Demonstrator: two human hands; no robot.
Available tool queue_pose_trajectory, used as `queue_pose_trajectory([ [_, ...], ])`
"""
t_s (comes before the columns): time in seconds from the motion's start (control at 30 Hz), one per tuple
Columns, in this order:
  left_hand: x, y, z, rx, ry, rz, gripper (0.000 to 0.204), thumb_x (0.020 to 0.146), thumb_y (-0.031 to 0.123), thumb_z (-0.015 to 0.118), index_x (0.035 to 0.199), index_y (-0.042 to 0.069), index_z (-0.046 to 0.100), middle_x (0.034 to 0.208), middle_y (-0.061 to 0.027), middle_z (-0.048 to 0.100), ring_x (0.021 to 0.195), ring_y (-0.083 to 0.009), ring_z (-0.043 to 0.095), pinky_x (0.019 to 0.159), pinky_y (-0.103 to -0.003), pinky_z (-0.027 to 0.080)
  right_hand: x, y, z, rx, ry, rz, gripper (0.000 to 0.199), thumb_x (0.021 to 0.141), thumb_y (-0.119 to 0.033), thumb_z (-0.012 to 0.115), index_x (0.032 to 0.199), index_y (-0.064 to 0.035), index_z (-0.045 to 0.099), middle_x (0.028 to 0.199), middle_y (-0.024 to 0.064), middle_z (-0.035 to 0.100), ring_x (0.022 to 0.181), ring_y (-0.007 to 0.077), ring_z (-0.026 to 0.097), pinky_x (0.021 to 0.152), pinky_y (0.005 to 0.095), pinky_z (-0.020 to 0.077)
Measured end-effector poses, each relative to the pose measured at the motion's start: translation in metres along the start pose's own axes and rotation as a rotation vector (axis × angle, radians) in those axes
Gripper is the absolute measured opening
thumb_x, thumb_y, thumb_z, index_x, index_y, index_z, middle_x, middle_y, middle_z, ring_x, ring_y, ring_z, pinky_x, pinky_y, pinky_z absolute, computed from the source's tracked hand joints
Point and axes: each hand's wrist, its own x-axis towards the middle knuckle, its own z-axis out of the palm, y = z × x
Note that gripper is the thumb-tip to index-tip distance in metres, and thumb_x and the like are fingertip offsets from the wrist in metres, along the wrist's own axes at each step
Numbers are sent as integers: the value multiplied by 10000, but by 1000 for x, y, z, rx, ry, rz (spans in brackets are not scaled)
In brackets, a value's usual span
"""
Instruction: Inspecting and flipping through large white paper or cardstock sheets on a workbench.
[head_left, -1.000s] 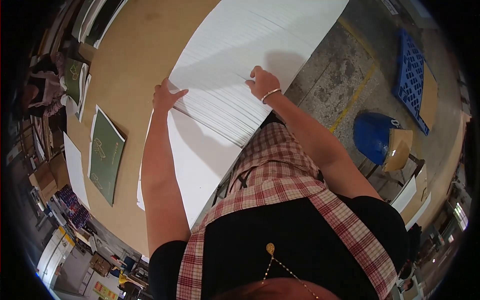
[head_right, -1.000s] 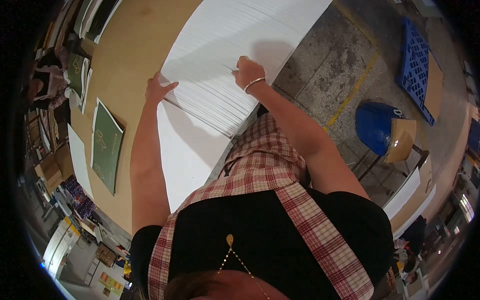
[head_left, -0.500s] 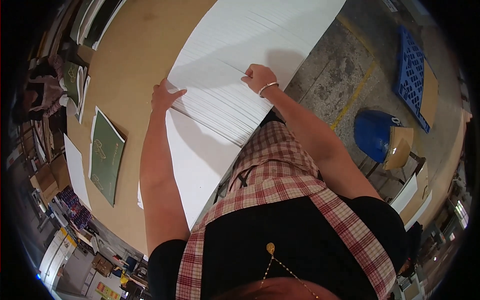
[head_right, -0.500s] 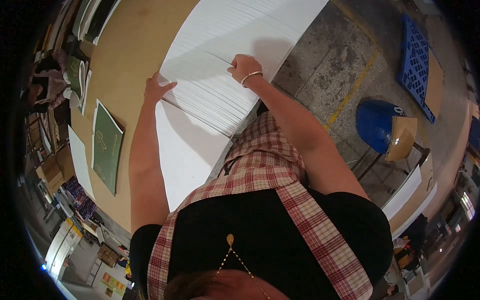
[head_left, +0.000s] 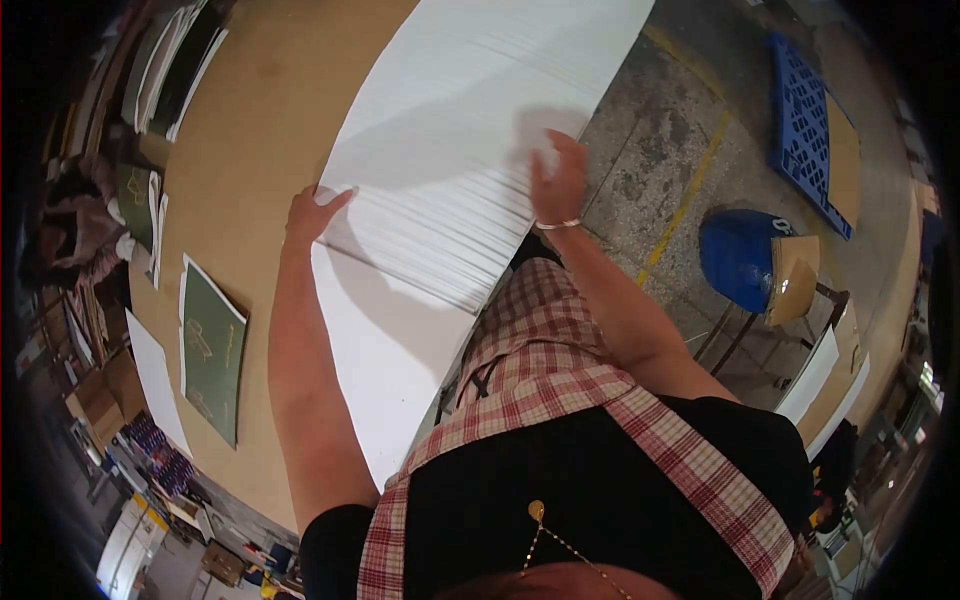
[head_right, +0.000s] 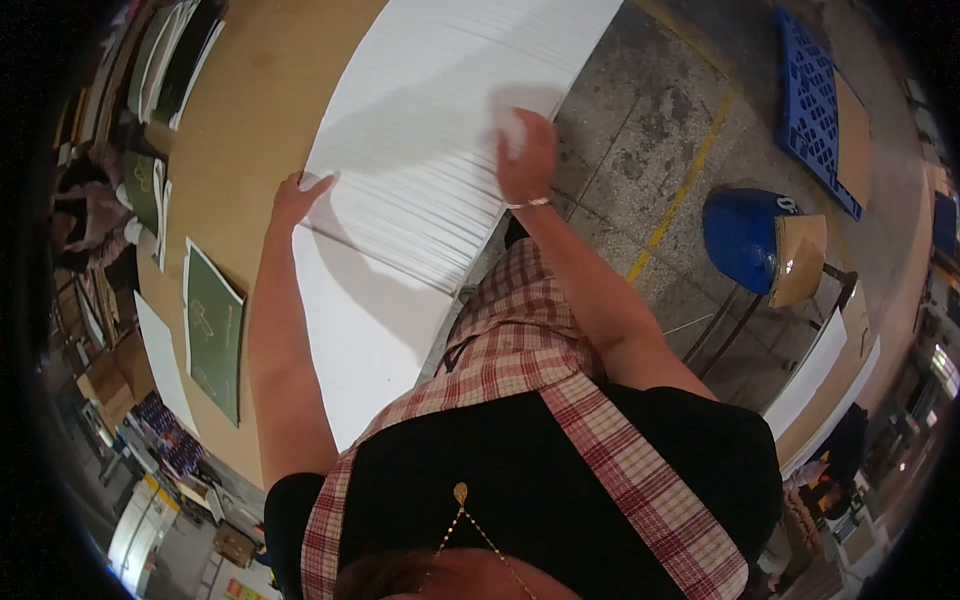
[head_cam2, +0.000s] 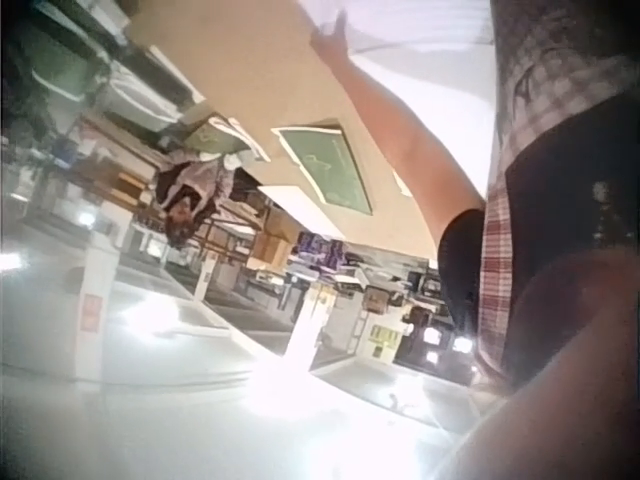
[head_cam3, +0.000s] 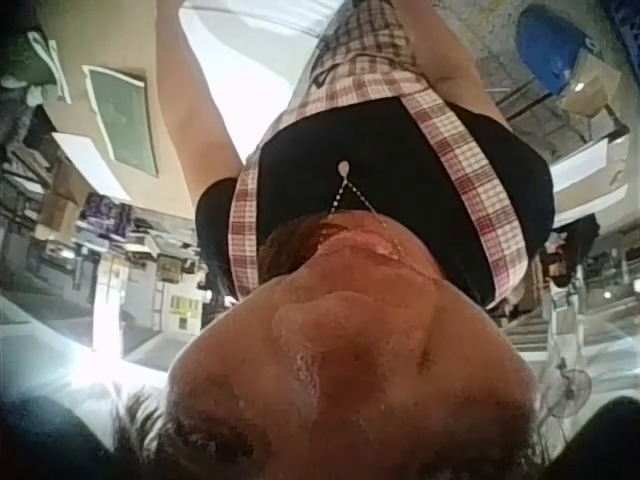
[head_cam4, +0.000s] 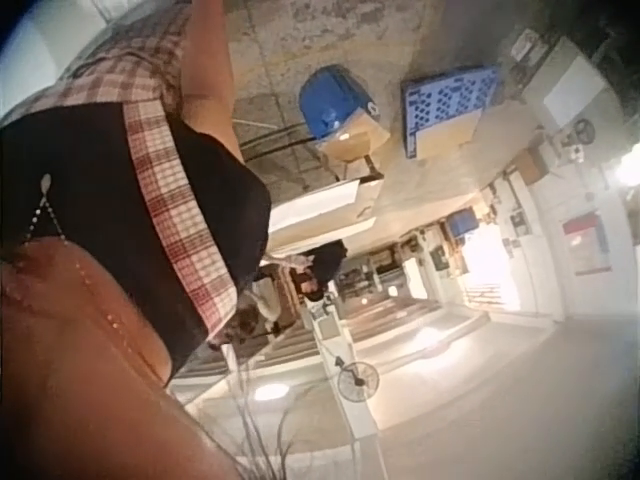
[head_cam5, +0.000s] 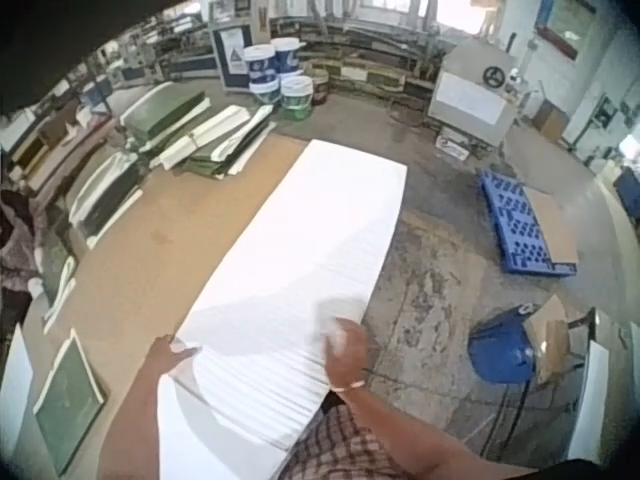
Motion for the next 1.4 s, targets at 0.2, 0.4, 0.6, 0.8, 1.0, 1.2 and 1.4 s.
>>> queue_pose_trajectory([
  [0.2, 54, 55, -9, -350, -44, 50, 833, 746, 636, 581, 1205, -54, 506, 1139, -257, 562, 1089, -351, 538, 935, -386, 417, -8, 45, 31, 754, 353, 1085, 599, 918, -473, 318, 1228, 15, 475, 1244, 129, 505, 1117, 244, 485, 943, 349, 369],
  [0.4, 58, 72, 2, 197, 319, 113, 826, 767, 689, 490, 1135, -46, 568, 1087, -253, 582, 1066, -353, 549, 903, -382, 432, -9, 65, 34, 1009, 368, 1254, 706, 921, -580, 256, 1269, 0, 458, 1224, 111, 528, 1057, 240, 529, 893, 343, 414],
  [0.6, 76, 57, -9, 0, 133, -11, 791, 769, 691, 486, 1049, -39, 605, 1025, -219, 620, 989, -334, 588, 858, -389, 447, 2, 90, 47, 714, 389, 1096, 711, 918, -599, 245, 1312, -39, 437, 1228, 103, 524, 1045, 227, 543, 889, 327, 421],
  [0.8, 64, 49, -15, -118, 111, 84, 666, 825, 622, 476, 941, -13, 642, 875, -169, 659, 893, -313, 619, 828, -385, 455, 0, 88, 28, 613, 550, 1057, 589, 963, -454, 258, 1254, 25, 439, 1248, 171, 498, 1138, 287, 468, 983, 355, 335],
  [1.0, -39, 21, -17, 84, 480, 118, 666, 857, 463, 556, 1320, 12, 396, 1325, -237, 411, 1222, -376, 396, 1001, -417, 341, -10, 5, -48, -155, 216, 7, 343, 875, -145, 501, 1186, -1, 495, 1168, 172, 529, 1111, 341, 470, 973, 403, 349],
  [1.2, -150, 48, 62, 412, 214, 404, 775, 828, 538, 529, 1448, 207, 203, 1509, -120, 112, 1370, -376, 126, 1055, -601, 141, -54, -45, -30, -137, -370, -428, 354, 765, -59, 592, 1116, -27, 558, 1129, 134, 530, 1020, 313, 500, 890, 395, 400],
  [1.4, -163, 42, 87, 225, 391, 415, 722, 860, 550, 470, 1443, 210, 215, 1512, -114, 97, 1369, -374, 128, 1046, -615, 139, -65, -34, -8, -375, -470, -407, 318, 751, -122, 623, 1056, -38, 593, 929, 66, 514, 868, 250, 502, 773, 373, 423],
])
